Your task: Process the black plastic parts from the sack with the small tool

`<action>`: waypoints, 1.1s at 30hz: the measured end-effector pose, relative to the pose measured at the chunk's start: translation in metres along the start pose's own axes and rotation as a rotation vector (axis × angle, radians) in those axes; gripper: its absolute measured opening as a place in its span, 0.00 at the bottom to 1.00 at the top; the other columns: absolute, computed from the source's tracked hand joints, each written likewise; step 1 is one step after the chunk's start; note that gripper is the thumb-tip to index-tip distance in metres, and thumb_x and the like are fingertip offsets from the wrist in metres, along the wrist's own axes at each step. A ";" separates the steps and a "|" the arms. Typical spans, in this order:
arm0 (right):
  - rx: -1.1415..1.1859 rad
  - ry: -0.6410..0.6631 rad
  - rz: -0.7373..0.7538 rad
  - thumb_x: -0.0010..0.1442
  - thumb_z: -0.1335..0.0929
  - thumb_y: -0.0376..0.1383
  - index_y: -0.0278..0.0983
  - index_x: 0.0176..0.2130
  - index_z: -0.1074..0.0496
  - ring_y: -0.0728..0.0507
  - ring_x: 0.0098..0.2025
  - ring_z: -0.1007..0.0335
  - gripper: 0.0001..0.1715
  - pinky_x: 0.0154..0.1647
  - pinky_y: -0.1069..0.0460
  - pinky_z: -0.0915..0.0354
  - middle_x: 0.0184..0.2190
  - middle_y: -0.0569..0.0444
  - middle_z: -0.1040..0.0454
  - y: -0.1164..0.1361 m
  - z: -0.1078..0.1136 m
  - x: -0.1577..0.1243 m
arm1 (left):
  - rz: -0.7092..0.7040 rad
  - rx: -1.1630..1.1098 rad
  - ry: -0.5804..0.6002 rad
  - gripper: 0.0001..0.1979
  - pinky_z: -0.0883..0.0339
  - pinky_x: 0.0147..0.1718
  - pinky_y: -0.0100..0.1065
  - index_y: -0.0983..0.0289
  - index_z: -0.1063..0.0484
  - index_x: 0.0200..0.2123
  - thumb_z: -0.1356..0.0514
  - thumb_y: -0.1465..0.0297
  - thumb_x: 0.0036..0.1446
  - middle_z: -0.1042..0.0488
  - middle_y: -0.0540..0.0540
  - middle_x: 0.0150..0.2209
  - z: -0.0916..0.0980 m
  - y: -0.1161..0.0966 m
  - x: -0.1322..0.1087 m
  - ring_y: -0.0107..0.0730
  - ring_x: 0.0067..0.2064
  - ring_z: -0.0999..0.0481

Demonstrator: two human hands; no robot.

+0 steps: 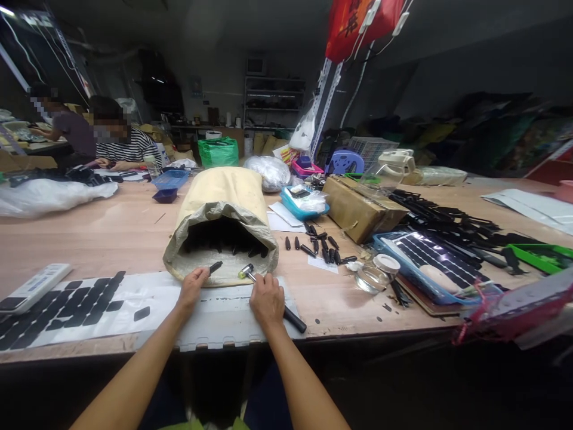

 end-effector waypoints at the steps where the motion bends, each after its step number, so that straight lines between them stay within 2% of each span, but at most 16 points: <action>1: 0.002 -0.003 0.001 0.66 0.38 0.36 0.41 0.49 0.29 0.43 0.42 0.39 0.14 0.39 0.50 0.50 0.40 0.50 0.31 0.000 0.000 0.000 | 0.026 -0.033 -0.012 0.25 0.38 0.42 0.36 0.64 0.22 0.35 0.43 0.47 0.54 0.25 0.53 0.31 0.001 0.003 0.001 0.37 0.38 0.29; 4: 0.010 -0.003 0.001 0.66 0.39 0.36 0.41 0.49 0.29 0.43 0.42 0.39 0.14 0.39 0.50 0.50 0.40 0.50 0.31 0.000 0.000 0.000 | 0.034 -0.062 -0.002 0.29 0.37 0.44 0.36 0.65 0.22 0.33 0.45 0.44 0.54 0.24 0.55 0.33 -0.001 0.004 0.001 0.38 0.39 0.28; 11: 0.025 0.014 -0.013 0.66 0.38 0.36 0.41 0.49 0.29 0.43 0.43 0.38 0.14 0.39 0.49 0.50 0.41 0.51 0.31 -0.001 0.000 0.000 | -0.015 0.014 0.005 0.27 0.35 0.45 0.38 0.64 0.21 0.32 0.46 0.47 0.57 0.23 0.56 0.34 -0.005 -0.002 -0.003 0.38 0.38 0.27; 14: 0.023 0.016 -0.008 0.66 0.39 0.36 0.41 0.49 0.29 0.43 0.43 0.38 0.14 0.39 0.49 0.50 0.41 0.50 0.31 -0.001 0.000 0.000 | 0.061 -0.168 -0.058 0.23 0.33 0.43 0.37 0.66 0.21 0.32 0.41 0.50 0.56 0.22 0.56 0.32 -0.001 0.006 -0.001 0.36 0.37 0.26; 18: 0.022 0.021 -0.011 0.66 0.39 0.36 0.41 0.49 0.29 0.43 0.43 0.38 0.14 0.39 0.49 0.49 0.41 0.50 0.31 0.000 0.001 0.000 | 0.212 -0.692 -0.317 0.16 0.32 0.34 0.28 0.65 0.26 0.30 0.39 0.57 0.59 0.24 0.52 0.28 0.016 0.024 0.002 0.26 0.31 0.27; 21: 0.022 0.023 -0.013 0.66 0.38 0.36 0.41 0.49 0.29 0.43 0.43 0.38 0.14 0.39 0.50 0.49 0.41 0.50 0.31 0.000 0.002 0.000 | 0.261 -0.989 -0.390 0.13 0.33 0.30 0.24 0.64 0.29 0.30 0.40 0.61 0.62 0.27 0.50 0.26 0.021 0.030 0.005 0.22 0.28 0.28; 25: 0.034 0.028 -0.014 0.66 0.39 0.36 0.41 0.49 0.29 0.43 0.43 0.38 0.14 0.39 0.50 0.50 0.41 0.50 0.30 0.000 0.002 0.000 | 0.308 -1.092 -0.389 0.12 0.32 0.28 0.22 0.65 0.30 0.31 0.42 0.65 0.65 0.28 0.50 0.26 0.022 0.030 0.006 0.21 0.27 0.29; 33: 0.032 0.026 -0.017 0.66 0.39 0.35 0.40 0.48 0.29 0.43 0.42 0.39 0.14 0.39 0.50 0.50 0.40 0.50 0.31 -0.001 0.001 0.000 | 0.342 -1.135 -0.391 0.12 0.33 0.27 0.22 0.66 0.30 0.31 0.44 0.66 0.66 0.28 0.51 0.26 0.020 0.028 0.004 0.21 0.26 0.29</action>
Point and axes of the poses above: each hand's wrist, its own x-axis towards the middle knuckle, its own z-axis out of the back of the hand, y = z × x, the point moved 7 cm from there along x, towards the middle knuckle
